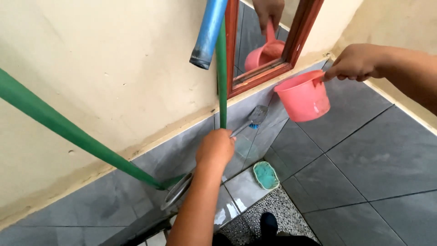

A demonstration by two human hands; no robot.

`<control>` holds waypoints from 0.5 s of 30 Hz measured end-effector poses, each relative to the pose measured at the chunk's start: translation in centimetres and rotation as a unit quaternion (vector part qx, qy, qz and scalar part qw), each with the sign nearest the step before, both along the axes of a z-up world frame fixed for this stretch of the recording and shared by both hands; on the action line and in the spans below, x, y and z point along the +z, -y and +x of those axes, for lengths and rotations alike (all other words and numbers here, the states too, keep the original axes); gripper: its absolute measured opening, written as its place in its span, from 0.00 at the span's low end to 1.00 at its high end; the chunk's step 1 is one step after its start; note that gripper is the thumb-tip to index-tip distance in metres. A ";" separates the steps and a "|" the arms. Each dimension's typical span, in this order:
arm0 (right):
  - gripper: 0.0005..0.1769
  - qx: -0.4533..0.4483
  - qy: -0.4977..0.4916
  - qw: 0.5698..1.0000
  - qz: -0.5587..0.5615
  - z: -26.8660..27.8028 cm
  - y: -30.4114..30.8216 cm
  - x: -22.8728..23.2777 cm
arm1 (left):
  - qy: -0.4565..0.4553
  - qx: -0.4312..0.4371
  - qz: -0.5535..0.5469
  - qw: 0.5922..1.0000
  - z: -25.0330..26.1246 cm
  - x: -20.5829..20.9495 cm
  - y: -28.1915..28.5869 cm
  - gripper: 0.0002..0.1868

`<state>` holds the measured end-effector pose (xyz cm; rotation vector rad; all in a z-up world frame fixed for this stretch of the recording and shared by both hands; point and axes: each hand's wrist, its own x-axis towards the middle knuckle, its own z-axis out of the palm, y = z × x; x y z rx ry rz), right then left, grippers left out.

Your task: Cleaning bathroom wall tiles using a scrub brush, a ladle of water, and a spray bottle.

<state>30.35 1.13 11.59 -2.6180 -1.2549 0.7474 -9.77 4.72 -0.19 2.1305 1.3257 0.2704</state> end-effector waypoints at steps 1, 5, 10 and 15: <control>0.27 0.005 -0.001 1.000 0.000 -0.9 0.1 0.4 | -0.019 0.001 -0.004 1.000 -0.2 0.3 0.1 0.16; 0.23 0.036 0.020 0.999 0.000 -2.6 0.0 0.8 | -0.025 0.005 -0.010 1.000 -0.9 0.1 0.3 0.16; 0.17 0.005 -0.066 0.998 0.022 -1.8 2.0 1.1 | -0.007 0.018 0.005 1.000 0.6 0.0 0.8 0.16; 0.16 -0.009 -0.124 0.991 0.058 2.7 3.6 -1.7 | -0.020 0.016 -0.005 1.000 3.2 1.6 2.2 0.15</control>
